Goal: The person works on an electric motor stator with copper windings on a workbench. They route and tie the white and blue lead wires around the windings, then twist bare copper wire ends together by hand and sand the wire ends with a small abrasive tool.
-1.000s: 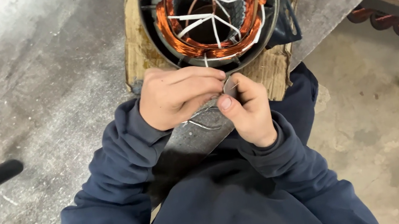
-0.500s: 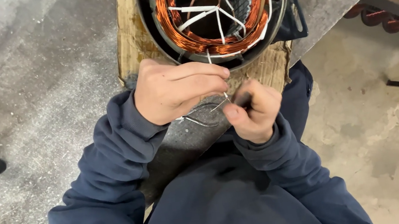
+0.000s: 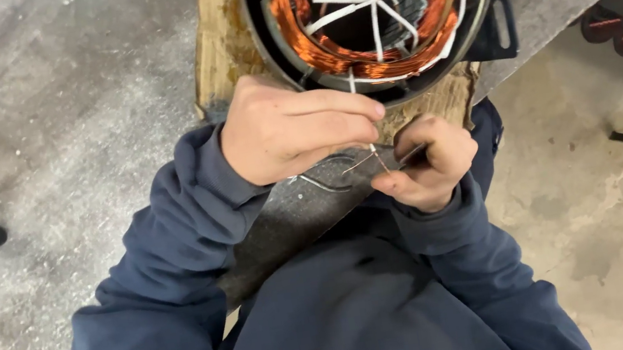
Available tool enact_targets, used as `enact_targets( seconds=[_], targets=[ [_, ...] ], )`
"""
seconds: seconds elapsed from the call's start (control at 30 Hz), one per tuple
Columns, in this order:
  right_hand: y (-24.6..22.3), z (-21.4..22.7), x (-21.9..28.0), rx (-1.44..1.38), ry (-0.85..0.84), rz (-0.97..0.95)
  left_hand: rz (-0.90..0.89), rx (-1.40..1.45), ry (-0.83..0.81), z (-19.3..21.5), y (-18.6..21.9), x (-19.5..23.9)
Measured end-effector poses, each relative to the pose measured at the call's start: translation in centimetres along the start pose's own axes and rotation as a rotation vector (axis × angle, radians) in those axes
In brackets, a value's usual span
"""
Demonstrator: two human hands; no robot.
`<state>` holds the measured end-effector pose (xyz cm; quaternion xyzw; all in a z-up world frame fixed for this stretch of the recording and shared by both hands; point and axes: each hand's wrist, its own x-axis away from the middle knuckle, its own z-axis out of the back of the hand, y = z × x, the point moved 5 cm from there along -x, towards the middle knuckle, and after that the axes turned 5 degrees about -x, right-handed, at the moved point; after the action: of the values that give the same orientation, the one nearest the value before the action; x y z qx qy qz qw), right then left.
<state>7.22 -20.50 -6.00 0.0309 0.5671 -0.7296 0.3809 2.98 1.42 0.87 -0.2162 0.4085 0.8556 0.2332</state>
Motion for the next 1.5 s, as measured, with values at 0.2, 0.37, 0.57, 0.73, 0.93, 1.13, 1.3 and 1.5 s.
enact_targets(
  seconds=[0.2, 0.37, 0.57, 0.73, 0.93, 1.13, 1.3, 1.5],
  targets=[
    [-1.7, -1.0, -2.5, 0.194, -0.014, 0.122, -0.024, 0.007, 0.024, -0.5, -0.5, 0.6],
    [-2.1, -1.3, -3.3, 0.252, -0.03, 0.144, -0.033, 0.0, 0.018, -0.5, -0.6, 0.6],
    [-2.7, -1.3, -3.3, 0.334, 0.016, 0.125, -0.045, 0.027, 0.014, -0.4, -0.6, 0.6],
    [-2.7, -0.9, -3.5, 0.387, 0.033, 0.111, -0.053, 0.024, 0.013, -0.5, -0.7, 0.6],
    [-1.5, -0.6, -2.4, 0.111, -0.105, -0.009, -0.056, 0.01, 0.024, -0.5, -0.7, 0.6],
    [-0.4, 1.4, -1.6, -0.018, -0.242, -0.082, -0.038, -0.012, 0.015, -0.2, 0.0, -0.1],
    [1.1, 3.3, -0.9, 0.03, -0.12, -0.132, -0.059, -0.002, 0.003, -0.3, 0.3, -0.4],
    [-3.0, 1.9, -5.7, 0.235, -0.267, 0.099, 0.039, -0.049, 0.01, -0.4, 0.2, -0.3]
  ],
)
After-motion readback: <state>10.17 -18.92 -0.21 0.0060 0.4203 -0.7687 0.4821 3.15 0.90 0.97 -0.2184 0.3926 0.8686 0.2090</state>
